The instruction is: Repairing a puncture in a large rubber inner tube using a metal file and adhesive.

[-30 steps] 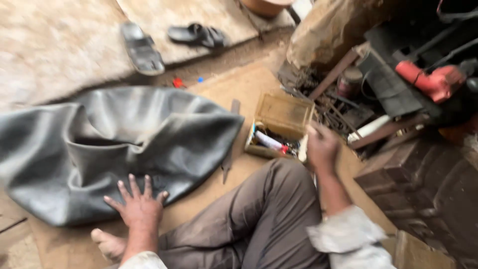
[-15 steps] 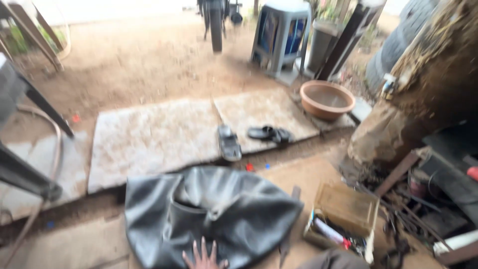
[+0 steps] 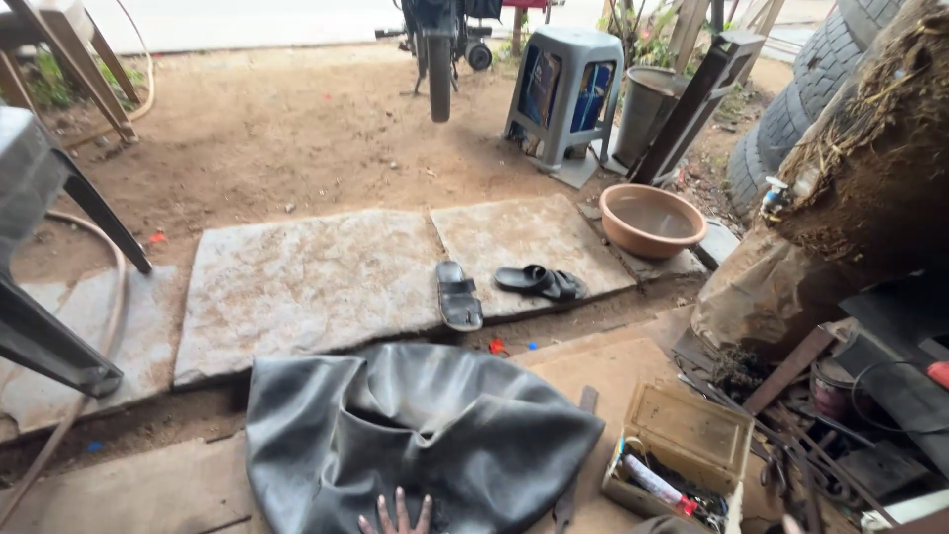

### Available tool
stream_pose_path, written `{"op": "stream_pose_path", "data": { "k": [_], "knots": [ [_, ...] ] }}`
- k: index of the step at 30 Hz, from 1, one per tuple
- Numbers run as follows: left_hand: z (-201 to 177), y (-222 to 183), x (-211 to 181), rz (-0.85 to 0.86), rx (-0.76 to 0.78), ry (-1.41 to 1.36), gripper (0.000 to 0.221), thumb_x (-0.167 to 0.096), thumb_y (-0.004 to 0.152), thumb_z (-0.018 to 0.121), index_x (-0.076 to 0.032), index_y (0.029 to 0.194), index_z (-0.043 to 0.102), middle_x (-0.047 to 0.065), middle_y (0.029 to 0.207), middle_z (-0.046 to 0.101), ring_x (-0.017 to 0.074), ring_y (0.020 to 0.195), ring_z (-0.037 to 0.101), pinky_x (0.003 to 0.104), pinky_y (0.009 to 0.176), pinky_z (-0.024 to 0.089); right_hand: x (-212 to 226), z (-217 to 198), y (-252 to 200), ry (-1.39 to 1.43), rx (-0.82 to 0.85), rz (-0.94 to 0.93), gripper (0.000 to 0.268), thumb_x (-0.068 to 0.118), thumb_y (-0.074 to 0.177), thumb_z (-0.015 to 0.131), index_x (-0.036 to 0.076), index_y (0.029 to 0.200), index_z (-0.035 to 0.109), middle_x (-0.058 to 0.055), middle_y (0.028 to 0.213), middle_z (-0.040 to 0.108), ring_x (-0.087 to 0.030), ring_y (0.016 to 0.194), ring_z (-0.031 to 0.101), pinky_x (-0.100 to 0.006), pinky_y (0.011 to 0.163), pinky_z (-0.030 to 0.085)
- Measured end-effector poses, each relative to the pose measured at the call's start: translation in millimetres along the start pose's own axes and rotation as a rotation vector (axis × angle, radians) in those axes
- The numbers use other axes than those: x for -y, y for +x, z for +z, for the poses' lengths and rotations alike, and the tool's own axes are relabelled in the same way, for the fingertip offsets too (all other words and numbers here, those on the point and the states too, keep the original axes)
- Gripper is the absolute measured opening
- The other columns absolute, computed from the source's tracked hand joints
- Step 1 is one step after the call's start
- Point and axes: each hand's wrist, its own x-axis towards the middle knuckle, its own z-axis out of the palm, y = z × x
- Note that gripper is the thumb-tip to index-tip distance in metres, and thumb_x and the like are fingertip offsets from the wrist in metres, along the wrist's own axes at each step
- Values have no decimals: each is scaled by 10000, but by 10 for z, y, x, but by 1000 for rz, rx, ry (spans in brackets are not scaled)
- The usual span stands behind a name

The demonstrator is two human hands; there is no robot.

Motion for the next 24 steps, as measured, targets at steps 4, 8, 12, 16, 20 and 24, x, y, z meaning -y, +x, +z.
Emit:
{"op": "stream_pose_path", "data": {
  "k": [4,8,12,16,20,24],
  "knots": [
    [-421,-135,-271,-61,180,33,744,-826,598,392,-404,1210,409,140,1424,251,448,1321,200,793,1006,58,1064,66,207,55,5,-46,429,192,1066,743,-21,716,615,-92,618,530,-121,610,457,-308,575,378],
    [-1559,122,-495,-232,1021,152,842,-782,938,383,-388,1642,140,92,1738,-74,381,1582,-104,692,1185,-122,2474,485,-184,254,152,-62,355,158,1066,706,6,758,615,-35,647,537,-85,612,460,-282,561,366],
    [-1574,212,-464,-271,1104,111,888,-790,938,388,-380,1654,62,81,1737,-144,380,1577,-179,692,1172,-159,2808,1324,-382,438,333,-277,308,216,1111,529,54,866,623,-4,750,610,-103,677,580,-261,620,461],
    [-1481,172,-421,-290,1134,75,927,-809,917,408,-388,1653,33,76,1736,-178,376,1571,-219,702,1164,-172,3238,2159,-649,1065,488,148,452,285,1117,548,92,712,501,-26,627,485,-142,563,473,-304,590,444],
    [-1393,161,-364,-306,1144,20,966,-823,891,434,-395,1650,17,74,1730,-198,372,1563,-245,708,1159,-180,3565,2479,-970,1189,626,217,482,309,1107,561,101,685,457,4,602,412,-113,520,410,-307,530,393],
    [-1344,183,-347,-289,1147,7,984,-835,877,436,-396,1646,7,76,1726,-212,374,1559,-256,714,1154,-177,3785,2543,-1188,1070,747,91,486,331,1092,563,75,684,497,9,611,433,-100,556,428,-286,529,355]
  ]
}}
